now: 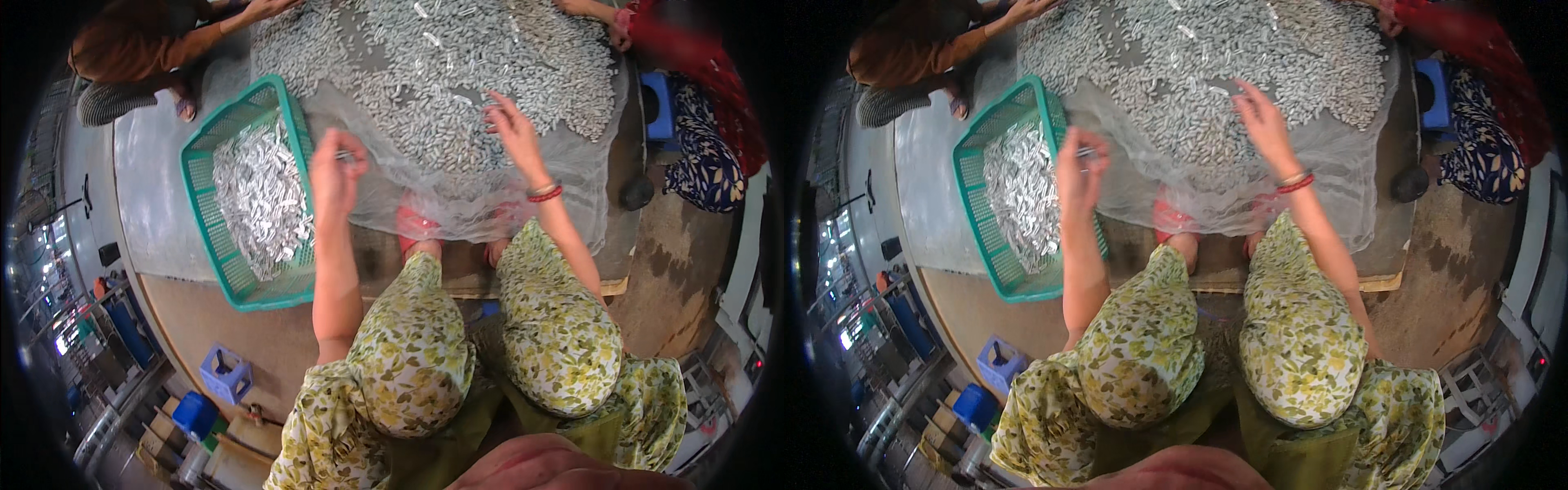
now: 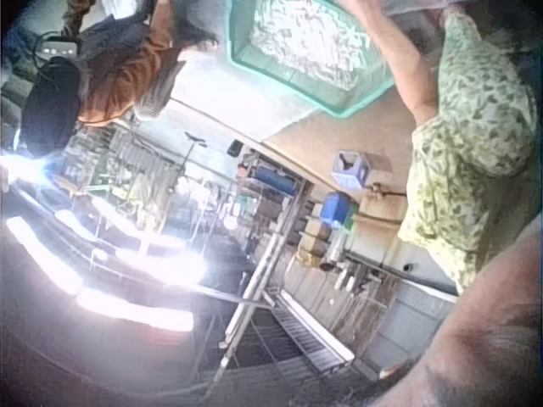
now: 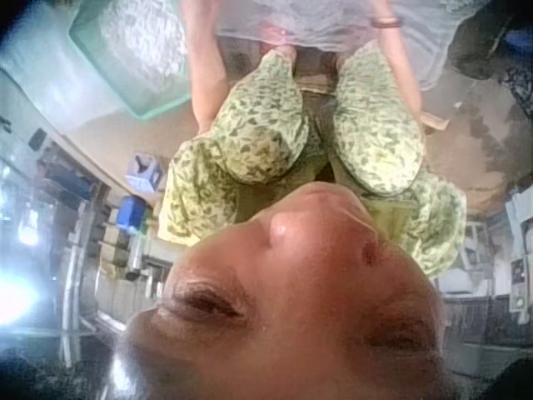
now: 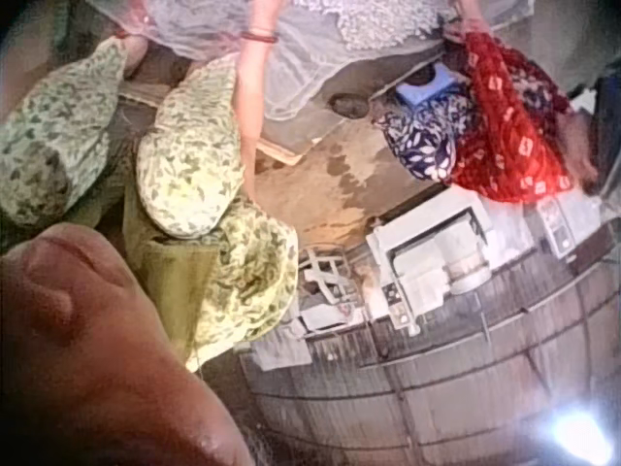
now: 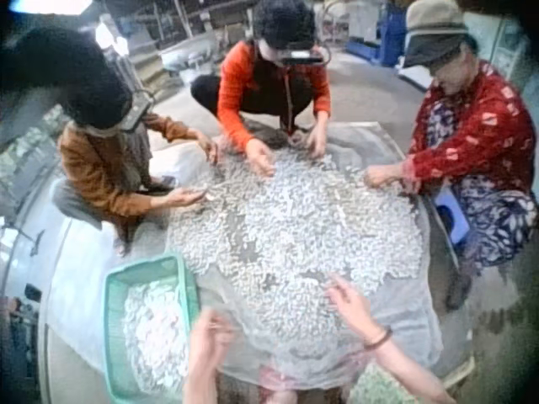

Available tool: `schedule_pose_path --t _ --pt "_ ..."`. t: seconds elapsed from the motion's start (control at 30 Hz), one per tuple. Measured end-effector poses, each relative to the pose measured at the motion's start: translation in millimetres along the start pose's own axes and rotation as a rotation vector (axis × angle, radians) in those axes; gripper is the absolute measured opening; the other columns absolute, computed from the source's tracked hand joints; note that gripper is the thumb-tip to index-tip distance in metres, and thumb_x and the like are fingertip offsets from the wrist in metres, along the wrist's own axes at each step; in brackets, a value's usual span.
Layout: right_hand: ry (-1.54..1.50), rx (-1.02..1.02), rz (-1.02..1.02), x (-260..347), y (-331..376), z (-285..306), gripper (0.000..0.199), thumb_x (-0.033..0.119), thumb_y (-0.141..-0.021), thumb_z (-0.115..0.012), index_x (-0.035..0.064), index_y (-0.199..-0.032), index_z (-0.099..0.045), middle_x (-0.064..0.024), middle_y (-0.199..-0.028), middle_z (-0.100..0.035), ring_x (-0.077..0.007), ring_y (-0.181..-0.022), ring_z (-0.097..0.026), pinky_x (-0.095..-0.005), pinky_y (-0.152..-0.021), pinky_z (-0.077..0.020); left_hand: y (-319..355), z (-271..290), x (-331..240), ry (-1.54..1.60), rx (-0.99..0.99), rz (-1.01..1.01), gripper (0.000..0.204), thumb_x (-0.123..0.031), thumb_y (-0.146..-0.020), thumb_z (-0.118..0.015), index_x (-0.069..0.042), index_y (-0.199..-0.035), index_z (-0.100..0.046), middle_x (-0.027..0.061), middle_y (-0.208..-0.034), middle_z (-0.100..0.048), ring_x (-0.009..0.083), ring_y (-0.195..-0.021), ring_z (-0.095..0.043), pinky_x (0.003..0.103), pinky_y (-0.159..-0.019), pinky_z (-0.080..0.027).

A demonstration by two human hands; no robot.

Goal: The person sits on the floor and sorts small white items from a large pile on a plastic sheet into a green basket. The hands repeatedly pick up handfuls of items and place them into the basket while other workers sort nearby.

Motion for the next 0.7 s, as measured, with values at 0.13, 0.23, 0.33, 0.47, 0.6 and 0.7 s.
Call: schedule_pose_path --t 0.13,0.23,0.33,0.47,0.6,0.7 --pt "0.010 -0.043 -0.108 -27 -12 22 0.032 0.016 -0.091 -0.049 0.0061 -0.120 -0.054 -0.0092 -0.101 -0.063 -0.0131 -0.085 -0.060 -0.0248 -0.070 -0.0497 54 72 -76 -0.159 -0.535 -0.366 0.014 -0.016 -0.085 -0.047 -0.008 -0.074 -0.048 0.0028 -0.074 -0.048 0.0119 -0.068 -0.047 0.024 -0.052 -0.041" --pt "0.157 0.016 -0.030 -37 -29 10 0.029 0.013 -0.087 -0.050 0.0041 -0.113 -0.058 -0.0133 -0.099 -0.064 -0.0201 -0.084 -0.062 -0.0298 -0.073 -0.0485 72 143 -79 -0.782 -0.704 -0.450 0.024 -0.024 -0.086 -0.055 -0.004 -0.097 -0.051 0.0113 -0.090 -0.052 0.0198 -0.091 -0.050 0.038 -0.068 -0.047" --pt "0.445 0.143 0.215 -49 -57 -5 0.029 0.005 -0.083 -0.047 0.0018 -0.110 -0.058 -0.0189 -0.104 -0.061 -0.0358 -0.095 -0.058 -0.0384 -0.083 -0.0455 72 119 -76 -1.772 -1.004 -0.188 0.046 -0.012 -0.085 -0.055 -0.009 -0.129 -0.041 0.0213 -0.120 -0.044 0.0298 -0.120 -0.034 0.048 -0.090 -0.038" --pt "0.759 0.316 0.266 -56 -88 -23 0.027 -0.001 -0.079 -0.046 -0.0009 -0.103 -0.059 -0.0209 -0.097 -0.061 -0.0380 -0.094 -0.056 -0.0429 -0.080 -0.0457 33 48 -98 -1.411 -0.556 -0.741 0.034 -0.015 -0.084 -0.058 -0.008 -0.118 -0.052 0.0160 -0.104 -0.057 0.0272 -0.100 -0.053 0.039 -0.082 -0.043" --pt "0.846 0.220 0.302 -60 -96 -43 0.028 -0.003 -0.074 -0.052 -0.0004 -0.101 -0.058 -0.0228 -0.093 -0.059 -0.0394 -0.090 -0.056 -0.0438 -0.079 -0.0463 -51 -41 -33 -1.344 -0.009 -0.542 0.027 -0.027 -0.083 -0.061 -0.001 -0.091 -0.063 0.0166 -0.078 -0.064 0.0305 -0.074 -0.063 0.036 -0.066 -0.048" --pt "0.808 0.180 0.266 -78 -101 -46 0.030 -0.001 -0.072 -0.055 -0.0007 -0.102 -0.057 -0.0226 -0.094 -0.059 -0.0395 -0.091 -0.056 -0.0440 -0.078 -0.0466 -106 -82 43 -1.479 0.248 -0.549 0.032 -0.031 -0.079 -0.064 0.000 -0.079 -0.059 0.0187 -0.074 -0.063 0.0359 -0.072 -0.061 0.043 -0.064 -0.048"
Point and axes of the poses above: each hand's wrist, its own y-axis away from the middle knuckle, its own z-axis out of the back of the hand, x = y × z, the point moved 4 cm from there along -y, towards the middle knuckle
